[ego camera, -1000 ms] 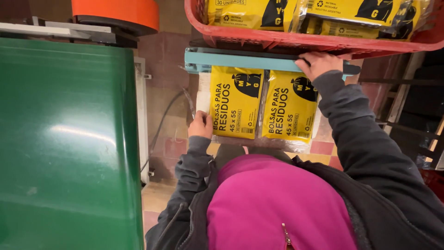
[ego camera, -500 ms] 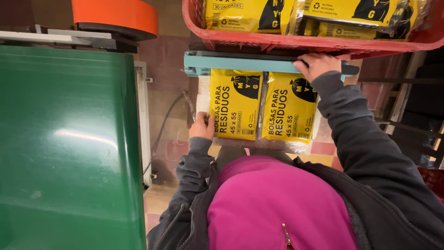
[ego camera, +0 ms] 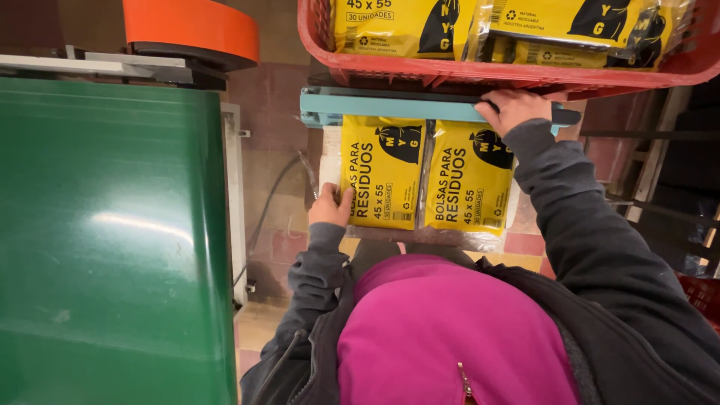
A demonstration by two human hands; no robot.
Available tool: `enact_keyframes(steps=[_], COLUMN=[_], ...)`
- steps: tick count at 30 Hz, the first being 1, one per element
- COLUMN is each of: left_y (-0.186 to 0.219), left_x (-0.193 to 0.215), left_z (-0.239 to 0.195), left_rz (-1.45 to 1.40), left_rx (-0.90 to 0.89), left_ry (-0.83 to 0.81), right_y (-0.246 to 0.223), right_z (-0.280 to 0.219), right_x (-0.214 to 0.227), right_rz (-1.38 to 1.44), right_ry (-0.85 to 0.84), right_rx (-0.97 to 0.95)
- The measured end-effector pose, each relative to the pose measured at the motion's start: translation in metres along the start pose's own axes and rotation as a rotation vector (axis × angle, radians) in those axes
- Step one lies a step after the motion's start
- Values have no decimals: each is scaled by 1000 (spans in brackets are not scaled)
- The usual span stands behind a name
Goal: Folding black plastic garbage bags and placing them into yellow retail packaging.
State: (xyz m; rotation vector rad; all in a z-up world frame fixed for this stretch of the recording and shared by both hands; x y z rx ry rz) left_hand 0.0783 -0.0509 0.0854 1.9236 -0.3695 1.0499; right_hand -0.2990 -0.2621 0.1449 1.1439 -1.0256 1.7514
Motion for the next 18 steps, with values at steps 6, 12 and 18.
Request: enact_keyframes(steps=[6, 12, 18], left_y=[7, 24, 15], left_x=[1, 7, 5], left_z=[1, 0, -5], left_rz=[81, 172, 169], left_rx=[-20, 17, -75], left_ry=[-18, -45, 10], right_y=[-1, -4, -9], right_z=[2, 5, 4], right_x=[2, 6, 25], right_rz=[4, 20, 24], right_ry=[-9, -9, 15], right_rx=[1, 0, -14])
Point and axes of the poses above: each hand's wrist, its own z-axis towards the middle knuckle, its own x-axis out of the back of the hand, y = z × x, the point moved 8 cm from there along z, towards the middle knuckle, and after that the axes turned 15 degrees about y, right-handed, at the moved point
